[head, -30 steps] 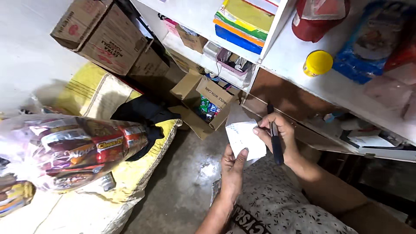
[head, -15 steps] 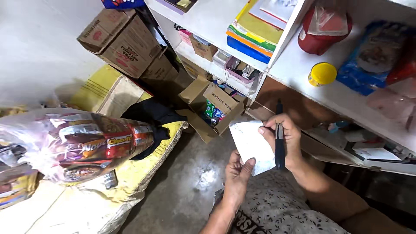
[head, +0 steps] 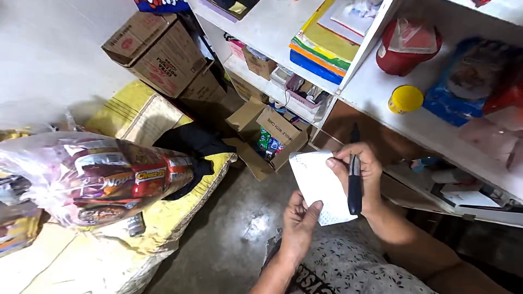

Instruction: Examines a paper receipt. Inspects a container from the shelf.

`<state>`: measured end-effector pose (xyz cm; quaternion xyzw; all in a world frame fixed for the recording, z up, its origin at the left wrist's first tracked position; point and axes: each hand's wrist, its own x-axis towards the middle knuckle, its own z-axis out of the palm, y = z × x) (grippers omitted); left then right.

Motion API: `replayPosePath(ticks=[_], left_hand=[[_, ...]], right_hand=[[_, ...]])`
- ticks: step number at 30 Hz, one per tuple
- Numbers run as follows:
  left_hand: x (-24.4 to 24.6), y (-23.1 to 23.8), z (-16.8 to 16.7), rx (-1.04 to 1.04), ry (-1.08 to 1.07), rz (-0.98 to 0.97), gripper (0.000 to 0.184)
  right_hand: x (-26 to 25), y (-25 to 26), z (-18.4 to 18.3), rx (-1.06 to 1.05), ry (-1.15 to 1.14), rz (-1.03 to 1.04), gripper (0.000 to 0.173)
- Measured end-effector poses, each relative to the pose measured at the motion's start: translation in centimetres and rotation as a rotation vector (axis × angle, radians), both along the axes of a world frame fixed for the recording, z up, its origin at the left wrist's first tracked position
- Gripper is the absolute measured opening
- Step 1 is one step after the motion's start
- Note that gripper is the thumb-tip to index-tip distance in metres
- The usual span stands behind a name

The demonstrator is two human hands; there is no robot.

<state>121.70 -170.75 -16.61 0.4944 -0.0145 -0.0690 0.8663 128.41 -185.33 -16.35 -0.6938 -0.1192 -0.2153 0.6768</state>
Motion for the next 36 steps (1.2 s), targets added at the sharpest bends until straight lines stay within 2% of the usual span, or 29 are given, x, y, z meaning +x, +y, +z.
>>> replayPosePath(ticks=[36], left_hand=[[0.13, 0.45, 0.16, 0.016, -0.005, -0.007, 0.025]], right_hand=[[0.98, 0.34, 0.50, -0.001, -0.016, -0.025, 0.019]])
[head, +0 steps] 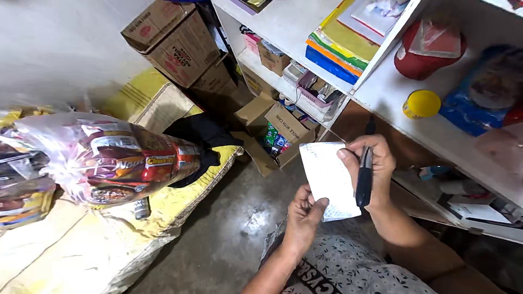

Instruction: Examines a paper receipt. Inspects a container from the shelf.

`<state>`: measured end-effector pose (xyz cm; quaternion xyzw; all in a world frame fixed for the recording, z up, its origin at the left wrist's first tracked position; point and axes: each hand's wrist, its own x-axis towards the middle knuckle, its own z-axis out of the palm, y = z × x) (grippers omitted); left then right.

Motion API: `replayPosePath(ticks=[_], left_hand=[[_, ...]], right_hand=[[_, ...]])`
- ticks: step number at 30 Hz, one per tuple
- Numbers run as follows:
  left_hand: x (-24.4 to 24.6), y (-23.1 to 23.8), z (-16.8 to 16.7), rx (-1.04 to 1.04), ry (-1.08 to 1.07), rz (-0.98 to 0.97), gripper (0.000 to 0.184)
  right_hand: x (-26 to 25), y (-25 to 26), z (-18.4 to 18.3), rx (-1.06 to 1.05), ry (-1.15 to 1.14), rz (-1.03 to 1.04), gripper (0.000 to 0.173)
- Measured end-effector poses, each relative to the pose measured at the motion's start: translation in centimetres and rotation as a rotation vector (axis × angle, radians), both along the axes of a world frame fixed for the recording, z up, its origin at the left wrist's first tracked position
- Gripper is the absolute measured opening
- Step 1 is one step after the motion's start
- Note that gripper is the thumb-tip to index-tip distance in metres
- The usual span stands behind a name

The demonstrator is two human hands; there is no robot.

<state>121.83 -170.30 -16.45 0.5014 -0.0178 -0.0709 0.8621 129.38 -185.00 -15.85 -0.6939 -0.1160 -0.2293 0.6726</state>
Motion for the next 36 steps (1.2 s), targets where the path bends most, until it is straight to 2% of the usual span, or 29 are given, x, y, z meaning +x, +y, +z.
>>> replayPosePath(ticks=[36], left_hand=[[-0.12, -0.26, 0.07, -0.056, 0.082, -0.089, 0.035]], right_hand=[[0.41, -0.56, -0.46, 0.056, 0.053, -0.020, 0.021]])
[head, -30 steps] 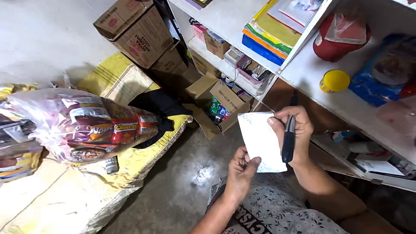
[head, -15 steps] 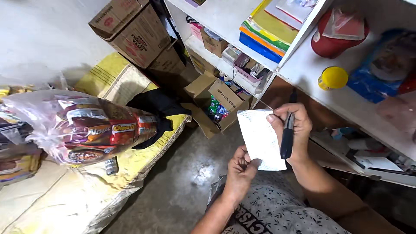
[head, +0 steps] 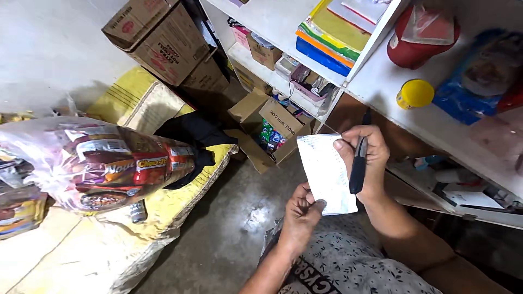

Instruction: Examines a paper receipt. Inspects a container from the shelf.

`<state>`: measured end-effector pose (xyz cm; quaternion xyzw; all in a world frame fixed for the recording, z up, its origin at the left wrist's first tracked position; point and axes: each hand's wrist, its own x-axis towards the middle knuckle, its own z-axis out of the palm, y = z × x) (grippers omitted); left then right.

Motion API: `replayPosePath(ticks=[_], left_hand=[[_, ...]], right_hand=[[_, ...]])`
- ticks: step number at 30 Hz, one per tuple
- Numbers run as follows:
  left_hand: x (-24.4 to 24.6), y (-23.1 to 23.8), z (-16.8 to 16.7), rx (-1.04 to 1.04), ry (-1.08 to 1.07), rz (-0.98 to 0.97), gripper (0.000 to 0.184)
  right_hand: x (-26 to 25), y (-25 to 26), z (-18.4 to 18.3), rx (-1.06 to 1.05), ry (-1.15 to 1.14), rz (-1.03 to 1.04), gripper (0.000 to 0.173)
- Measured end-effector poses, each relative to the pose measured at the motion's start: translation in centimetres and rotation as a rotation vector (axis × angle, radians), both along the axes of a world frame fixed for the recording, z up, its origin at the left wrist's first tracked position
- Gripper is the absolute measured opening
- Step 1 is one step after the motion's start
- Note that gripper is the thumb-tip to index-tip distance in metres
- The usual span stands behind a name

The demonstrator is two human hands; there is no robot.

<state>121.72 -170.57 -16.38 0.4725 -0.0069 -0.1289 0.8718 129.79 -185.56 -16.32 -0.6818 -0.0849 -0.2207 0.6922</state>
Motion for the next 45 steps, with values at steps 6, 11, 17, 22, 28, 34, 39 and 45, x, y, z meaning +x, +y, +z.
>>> replayPosePath(ticks=[6, 11, 17, 22, 28, 34, 39, 45], left_hand=[[0.0, 0.1, 0.0, 0.028, 0.024, -0.003, 0.033], [0.1, 0.1, 0.2, 0.057, 0.059, 0.015, 0.031], [0.2, 0.2, 0.2, 0.038, 0.076, 0.015, 0.030], [0.3, 0.2, 0.2, 0.016, 0.087, 0.026, 0.029], [0.4, 0.3, 0.0, 0.002, 0.087, 0.023, 0.030], [0.5, 0.3, 0.0, 0.005, 0.100, 0.026, 0.029], [0.6, 0.4, 0.0, 0.018, 0.104, 0.028, 0.028], [0.5, 0.5, -0.2, 0.008, 0.108, 0.028, 0.028]], right_hand=[[0.1, -0.1, 0.1, -0.011, 0.015, -0.016, 0.021], [0.2, -0.1, -0.2, -0.047, 0.030, -0.034, 0.021], [0.3, 0.0, -0.1, -0.031, 0.051, -0.023, 0.022], [0.4, 0.2, -0.2, -0.016, 0.059, -0.021, 0.021], [0.7, 0.3, -0.3, -0.004, 0.062, -0.020, 0.021], [0.9, 0.4, -0.5, 0.002, 0.069, -0.019, 0.021], [1.0, 0.4, -0.7, -0.041, 0.081, -0.032, 0.022], [1.1, 0.6, -1.1, -0.019, 0.091, -0.037, 0.021]])
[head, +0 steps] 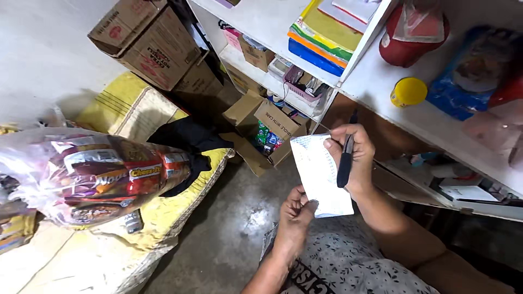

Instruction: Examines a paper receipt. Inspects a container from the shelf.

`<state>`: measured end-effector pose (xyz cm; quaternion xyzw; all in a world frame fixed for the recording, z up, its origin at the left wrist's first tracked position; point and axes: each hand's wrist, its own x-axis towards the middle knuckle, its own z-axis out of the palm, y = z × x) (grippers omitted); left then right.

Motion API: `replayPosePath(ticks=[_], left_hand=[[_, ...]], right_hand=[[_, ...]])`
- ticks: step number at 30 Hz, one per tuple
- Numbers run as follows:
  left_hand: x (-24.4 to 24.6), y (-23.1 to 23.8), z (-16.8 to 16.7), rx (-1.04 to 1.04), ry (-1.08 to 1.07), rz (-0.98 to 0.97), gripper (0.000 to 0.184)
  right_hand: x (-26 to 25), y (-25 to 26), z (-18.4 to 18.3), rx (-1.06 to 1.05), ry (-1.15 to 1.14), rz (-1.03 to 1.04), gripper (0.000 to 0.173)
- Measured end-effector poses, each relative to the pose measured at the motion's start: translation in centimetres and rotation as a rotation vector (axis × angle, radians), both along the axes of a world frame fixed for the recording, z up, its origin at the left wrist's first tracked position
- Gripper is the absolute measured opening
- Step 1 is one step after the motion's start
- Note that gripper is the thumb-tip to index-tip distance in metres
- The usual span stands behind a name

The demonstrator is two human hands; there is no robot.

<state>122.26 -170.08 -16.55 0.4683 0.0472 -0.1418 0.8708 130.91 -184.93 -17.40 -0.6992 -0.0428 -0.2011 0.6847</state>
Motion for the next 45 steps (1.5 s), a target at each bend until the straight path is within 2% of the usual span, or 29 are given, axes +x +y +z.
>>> replayPosePath(ticks=[45], left_hand=[[0.6, 0.6, -1.1, 0.005, 0.015, -0.014, 0.027]], right_hand=[[0.5, 0.4, -1.1, 0.028, 0.054, 0.029, 0.024]])
